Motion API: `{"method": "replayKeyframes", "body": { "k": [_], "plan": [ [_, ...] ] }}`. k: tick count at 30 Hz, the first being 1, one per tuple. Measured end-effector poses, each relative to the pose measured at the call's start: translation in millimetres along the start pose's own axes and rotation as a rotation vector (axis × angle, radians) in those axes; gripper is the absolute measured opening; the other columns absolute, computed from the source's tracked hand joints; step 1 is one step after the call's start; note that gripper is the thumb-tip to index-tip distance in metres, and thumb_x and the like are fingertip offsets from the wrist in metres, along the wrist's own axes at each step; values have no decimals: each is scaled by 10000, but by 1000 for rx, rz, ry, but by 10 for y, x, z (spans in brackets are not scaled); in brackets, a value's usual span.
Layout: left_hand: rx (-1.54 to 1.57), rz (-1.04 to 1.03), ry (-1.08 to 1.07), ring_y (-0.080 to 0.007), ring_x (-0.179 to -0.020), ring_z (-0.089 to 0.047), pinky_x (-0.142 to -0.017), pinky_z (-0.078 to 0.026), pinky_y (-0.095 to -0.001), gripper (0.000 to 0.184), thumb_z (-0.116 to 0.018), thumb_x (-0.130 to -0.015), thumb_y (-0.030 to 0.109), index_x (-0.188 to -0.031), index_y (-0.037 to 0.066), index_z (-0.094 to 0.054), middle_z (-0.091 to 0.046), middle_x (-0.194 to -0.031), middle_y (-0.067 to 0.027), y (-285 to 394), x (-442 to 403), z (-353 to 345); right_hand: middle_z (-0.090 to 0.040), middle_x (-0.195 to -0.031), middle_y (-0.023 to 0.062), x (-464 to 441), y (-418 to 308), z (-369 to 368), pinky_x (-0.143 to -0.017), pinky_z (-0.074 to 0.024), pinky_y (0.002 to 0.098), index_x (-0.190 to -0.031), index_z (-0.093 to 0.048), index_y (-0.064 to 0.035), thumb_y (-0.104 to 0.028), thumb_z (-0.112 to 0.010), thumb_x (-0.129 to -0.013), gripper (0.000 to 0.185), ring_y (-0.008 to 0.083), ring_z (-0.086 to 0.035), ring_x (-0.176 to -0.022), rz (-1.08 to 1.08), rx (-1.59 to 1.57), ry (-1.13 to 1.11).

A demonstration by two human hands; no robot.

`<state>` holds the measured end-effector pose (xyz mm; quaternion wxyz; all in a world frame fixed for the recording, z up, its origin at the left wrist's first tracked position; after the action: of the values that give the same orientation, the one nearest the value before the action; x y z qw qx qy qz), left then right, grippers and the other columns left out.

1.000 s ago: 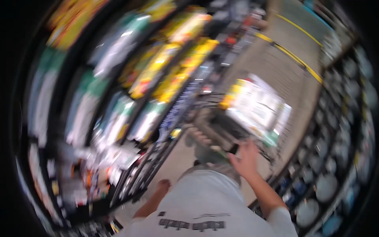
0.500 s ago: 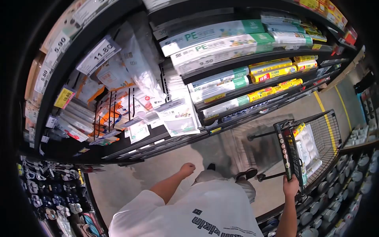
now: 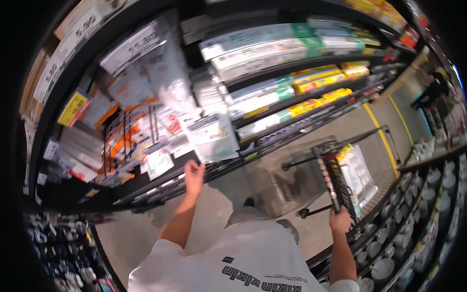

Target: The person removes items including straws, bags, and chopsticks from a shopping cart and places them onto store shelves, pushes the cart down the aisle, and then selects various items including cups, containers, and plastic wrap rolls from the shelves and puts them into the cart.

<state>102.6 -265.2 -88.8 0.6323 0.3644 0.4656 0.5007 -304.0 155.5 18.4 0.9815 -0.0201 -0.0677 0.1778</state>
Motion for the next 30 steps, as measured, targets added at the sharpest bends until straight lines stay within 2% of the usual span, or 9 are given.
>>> {"method": "replayKeyframes", "body": {
  "k": [2, 3, 4, 6, 7, 10, 13, 21, 30],
  "plan": [
    [-332, 33, 54, -280, -890, -585, -847, -474, -406, 492, -813, -811, 267, -1118, -40, -581, -620, -1004, -150, 427, -432, -209, -708, -919, 217, 84, -30, 44, -762, -539, 522, -994, -656, -72, -359, -718, -823, 339, 428, -678, -898, -6, -90, -43],
    [-180, 262, -105, -342, -1095, -582, -970, -441, -423, 710, -822, -793, 382, -1231, -99, -536, -603, -1205, -262, 682, -613, -272, -711, -934, 211, 127, 8, 0, -777, -544, 511, -1065, -679, -88, -345, -722, -808, 366, 409, -684, -913, -3, -112, 2],
    [-306, 218, 27, -406, -1264, -518, -1091, -377, -441, 941, -807, -775, 498, -1354, -150, -446, -511, -1374, -332, 355, -735, -420, -714, -941, 204, 141, 23, -22, -780, -550, 505, -1130, -691, -116, -324, -712, -801, 389, 391, -689, -917, -10, -138, 6],
    [-343, 159, 67, -440, -1333, -454, -1177, -286, -435, 1053, -770, -787, 578, -1414, -172, -378, -481, -1404, -342, 22, -935, -574, -717, -941, 180, 261, -9, 34, -780, -557, 491, -1087, -703, -149, -314, -694, -805, 327, 373, -695, -896, -64, -148, -116],
    [-497, 160, 115, -433, -1307, -476, -1159, -316, -447, 1012, -791, -789, 538, -1399, -163, -392, -476, -1410, -335, -77, -1026, -601, -712, -913, 166, 386, -47, 139, -776, -559, 493, -1013, -684, -128, -331, -692, -808, 288, 372, -692, -881, -37, -170, -108],
    [71, 226, -13, -325, -1078, -616, -934, -514, -422, 730, -846, -811, 345, -1269, -119, -517, -573, -1302, -263, 141, -895, -488, -705, -878, 135, 723, 37, 1, -739, -560, 480, -922, -639, -87, -351, -666, -826, 281, 339, -698, -844, 72, -216, 15],
    [50, 386, 43, -265, -1035, -634, -870, -535, -393, 603, -821, -849, 297, -1242, -82, -566, -641, -1205, -204, 354, -688, -451, -693, -846, 148, 958, 104, -64, -705, -563, 473, -899, -626, -80, -323, -662, -826, 256, 340, -698, -805, 99, -251, 17],
    [301, 378, -407, -218, -1072, -625, -945, -488, -369, 463, -673, -972, 315, -1288, -12, -588, -650, -1246, -107, 510, -591, -137, -689, -826, 158, 1406, 157, -125, -674, -558, 480, -888, -612, -69, -312, -651, -834, 252, 347, -697, -772, 173, -280, 60],
    [665, 556, -501, -288, -1279, -521, -1070, -417, -463, 519, -582, -1018, 255, -1450, 20, -415, -522, -1423, -140, 1209, -48, 433, -699, -876, 145, 1638, 142, -169, -698, -559, 487, -921, -619, -86, -342, -668, -827, 277, 351, -693, -812, 112, -270, -38]
  ]
}}
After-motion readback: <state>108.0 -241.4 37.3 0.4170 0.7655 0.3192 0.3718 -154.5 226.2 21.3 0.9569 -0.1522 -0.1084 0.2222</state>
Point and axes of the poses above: each hand's wrist, its own x-axis away from the middle knuckle, its own z-axis out of the back of the hand, y = z × x, the point moved 1 cm from there along -x, towards the middle knuckle
